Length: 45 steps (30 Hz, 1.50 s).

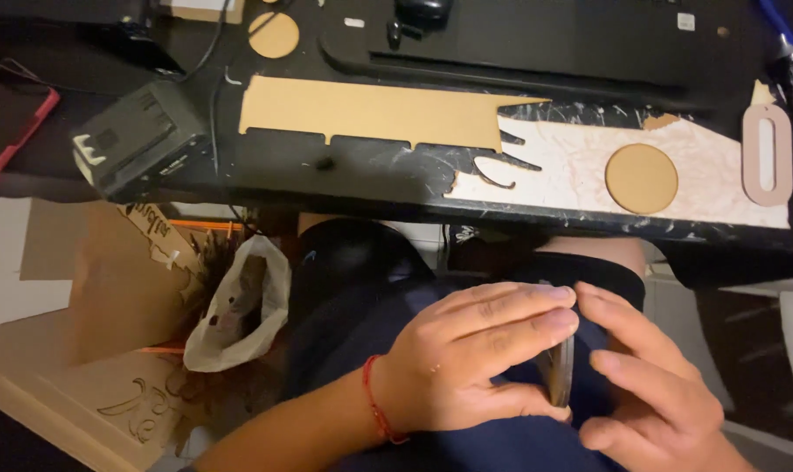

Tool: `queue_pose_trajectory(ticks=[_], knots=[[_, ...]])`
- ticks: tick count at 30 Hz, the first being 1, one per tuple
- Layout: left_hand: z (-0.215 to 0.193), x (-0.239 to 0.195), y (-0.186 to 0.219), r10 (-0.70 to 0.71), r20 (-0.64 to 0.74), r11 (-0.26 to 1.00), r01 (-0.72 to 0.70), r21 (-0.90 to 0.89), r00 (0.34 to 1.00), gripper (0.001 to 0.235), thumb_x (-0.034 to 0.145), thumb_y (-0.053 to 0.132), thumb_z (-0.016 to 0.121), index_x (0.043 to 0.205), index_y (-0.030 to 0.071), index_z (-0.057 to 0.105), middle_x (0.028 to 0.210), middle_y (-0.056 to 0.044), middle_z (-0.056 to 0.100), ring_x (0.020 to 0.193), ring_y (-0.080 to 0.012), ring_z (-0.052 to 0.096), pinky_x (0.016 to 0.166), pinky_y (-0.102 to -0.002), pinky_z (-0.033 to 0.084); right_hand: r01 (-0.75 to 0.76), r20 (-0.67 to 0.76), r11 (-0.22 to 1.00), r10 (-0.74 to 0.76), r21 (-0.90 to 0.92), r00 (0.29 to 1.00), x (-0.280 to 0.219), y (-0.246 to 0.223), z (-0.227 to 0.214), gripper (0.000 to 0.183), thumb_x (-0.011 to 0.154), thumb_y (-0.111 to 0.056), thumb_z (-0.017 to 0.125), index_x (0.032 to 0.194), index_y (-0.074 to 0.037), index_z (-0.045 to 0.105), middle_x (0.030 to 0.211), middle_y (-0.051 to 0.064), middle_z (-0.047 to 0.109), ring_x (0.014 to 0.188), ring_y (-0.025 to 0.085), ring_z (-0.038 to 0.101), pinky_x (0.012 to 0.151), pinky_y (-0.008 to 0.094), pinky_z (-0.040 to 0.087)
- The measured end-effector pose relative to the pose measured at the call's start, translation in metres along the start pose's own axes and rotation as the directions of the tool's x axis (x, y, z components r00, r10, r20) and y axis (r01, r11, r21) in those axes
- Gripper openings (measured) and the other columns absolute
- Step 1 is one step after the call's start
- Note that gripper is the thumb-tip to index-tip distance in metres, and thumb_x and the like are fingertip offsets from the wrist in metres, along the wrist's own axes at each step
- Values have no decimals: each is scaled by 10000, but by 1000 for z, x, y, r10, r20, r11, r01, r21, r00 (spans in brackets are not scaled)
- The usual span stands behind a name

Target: Operating a laser cutter controller and assembling laser-cut wooden U-shaped components by slotting them together.

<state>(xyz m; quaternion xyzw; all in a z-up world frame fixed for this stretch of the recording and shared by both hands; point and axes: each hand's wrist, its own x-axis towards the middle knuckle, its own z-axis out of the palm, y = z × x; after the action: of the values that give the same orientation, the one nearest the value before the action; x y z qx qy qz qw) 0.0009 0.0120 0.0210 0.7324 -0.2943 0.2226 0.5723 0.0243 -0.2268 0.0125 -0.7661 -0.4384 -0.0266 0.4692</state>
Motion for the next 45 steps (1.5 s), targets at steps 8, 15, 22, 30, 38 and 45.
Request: queue_pose_trajectory(ticks=[8, 15, 22, 30, 38, 45], knots=[[5, -13, -14, 33, 21, 999, -32, -9, 999, 568, 857, 257, 847, 1253, -8, 538, 1270, -232, 612, 1199, -328, 653, 1105, -451, 584, -21, 12, 896, 18, 443, 1000, 9, 15, 18, 688, 953, -324, 686, 1522, -159, 336, 1551, 317, 342, 1472, 474, 441, 1265, 570, 409], [4, -14, -25, 313, 113, 881, -332, 336, 943, 336, 1050, 124, 698, 1304, 236, 509, 1243, -67, 584, 1021, -244, 733, 940, -419, 606, -424, 38, 840, 438, 338, 898, 23, -17, 8, 303, 871, -259, 651, 1088, -48, 663, 1176, 133, 652, 1115, 225, 656, 1002, 345, 509], [3, -15, -33, -119, 126, 987, 104, 120, 985, 872, 729, 629, 749, 1403, 133, 505, 1468, -161, 433, 1402, -321, 519, 1243, -464, 441, -429, 41, 870, 433, 241, 900, 18, -8, 10, 183, 867, -258, 662, 905, -90, 722, 1063, 56, 652, 1070, 155, 625, 1231, 442, 249], [6, 14, -9, -641, 191, 664, 661, -350, 744, 599, 853, 300, 658, 1383, 74, 493, 1347, -82, 583, 1258, -192, 587, 1095, -336, 479, -475, 74, 803, 483, 360, 872, 12, 2, 20, 307, 859, -358, 670, 996, -97, 756, 1162, 76, 607, 1110, 222, 608, 982, 379, 468], [16, 11, -5, -680, 136, 640, 674, -368, 720, 599, 845, 237, 661, 1387, 68, 472, 1383, -115, 591, 1264, -217, 615, 1099, -340, 498, -469, 77, 797, 478, 380, 875, 7, 9, 22, 279, 839, -300, 703, 1026, -100, 756, 1214, 104, 608, 1157, 242, 611, 1032, 400, 462], [18, 5, -6, -659, 138, 641, 648, -412, 740, 640, 849, 209, 658, 1418, 34, 424, 1422, -194, 553, 1329, -252, 562, 1153, -357, 445, -472, 82, 800, 478, 370, 875, 7, 10, 24, 269, 839, -320, 698, 984, -105, 766, 1186, 86, 614, 1130, 221, 613, 1024, 390, 456]])
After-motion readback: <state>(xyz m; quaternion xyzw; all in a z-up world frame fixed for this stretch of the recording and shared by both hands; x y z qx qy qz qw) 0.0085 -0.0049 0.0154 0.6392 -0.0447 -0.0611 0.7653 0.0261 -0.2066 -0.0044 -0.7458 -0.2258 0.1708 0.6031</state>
